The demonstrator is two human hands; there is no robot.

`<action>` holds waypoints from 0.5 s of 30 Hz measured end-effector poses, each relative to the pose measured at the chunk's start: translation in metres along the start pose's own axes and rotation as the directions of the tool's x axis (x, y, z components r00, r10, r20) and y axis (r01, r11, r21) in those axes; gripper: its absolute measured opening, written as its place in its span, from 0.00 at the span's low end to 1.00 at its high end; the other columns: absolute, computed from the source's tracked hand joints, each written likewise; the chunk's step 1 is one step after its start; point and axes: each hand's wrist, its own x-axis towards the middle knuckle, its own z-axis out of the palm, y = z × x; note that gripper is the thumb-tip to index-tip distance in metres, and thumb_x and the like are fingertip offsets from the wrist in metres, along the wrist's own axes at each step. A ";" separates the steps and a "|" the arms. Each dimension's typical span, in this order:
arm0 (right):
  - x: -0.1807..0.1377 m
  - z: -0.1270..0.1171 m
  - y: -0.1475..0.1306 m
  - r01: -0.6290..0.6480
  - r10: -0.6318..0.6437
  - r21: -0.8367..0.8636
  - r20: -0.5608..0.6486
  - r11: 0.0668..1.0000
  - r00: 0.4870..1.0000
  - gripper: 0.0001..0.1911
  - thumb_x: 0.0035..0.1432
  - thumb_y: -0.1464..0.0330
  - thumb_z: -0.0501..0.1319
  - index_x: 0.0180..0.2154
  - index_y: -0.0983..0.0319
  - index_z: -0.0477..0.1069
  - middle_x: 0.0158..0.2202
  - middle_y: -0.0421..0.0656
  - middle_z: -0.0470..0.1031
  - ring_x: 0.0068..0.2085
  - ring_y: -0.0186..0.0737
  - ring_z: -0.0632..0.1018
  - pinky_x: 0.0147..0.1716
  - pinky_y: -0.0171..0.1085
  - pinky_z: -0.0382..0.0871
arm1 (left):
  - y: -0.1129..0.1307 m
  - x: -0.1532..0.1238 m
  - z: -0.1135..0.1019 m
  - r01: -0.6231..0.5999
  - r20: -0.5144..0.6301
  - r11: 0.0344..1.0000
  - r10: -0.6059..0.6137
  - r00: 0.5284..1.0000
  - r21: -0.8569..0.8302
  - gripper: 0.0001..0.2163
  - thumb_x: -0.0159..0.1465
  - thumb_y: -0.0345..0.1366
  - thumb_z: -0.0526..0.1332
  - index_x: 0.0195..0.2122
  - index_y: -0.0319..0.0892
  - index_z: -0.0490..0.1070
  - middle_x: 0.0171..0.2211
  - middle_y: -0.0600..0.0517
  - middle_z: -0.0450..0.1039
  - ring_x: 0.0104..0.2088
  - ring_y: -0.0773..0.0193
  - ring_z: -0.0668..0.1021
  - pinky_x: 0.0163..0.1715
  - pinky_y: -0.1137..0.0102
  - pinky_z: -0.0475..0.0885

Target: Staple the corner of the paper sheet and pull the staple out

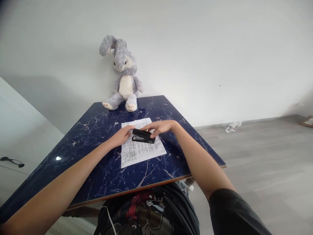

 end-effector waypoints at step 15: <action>0.002 0.001 0.023 -0.002 0.002 0.157 -0.001 0.988 1.000 0.42 0.61 0.57 0.72 0.70 0.63 0.62 0.62 0.56 0.72 0.52 0.49 0.78 0.48 0.42 0.76 | 0.009 0.001 -0.005 0.225 -0.117 0.709 -0.399 0.909 -0.668 0.27 0.71 0.60 0.54 0.45 0.40 0.79 0.55 0.37 0.79 0.60 0.48 0.77 0.66 0.53 0.66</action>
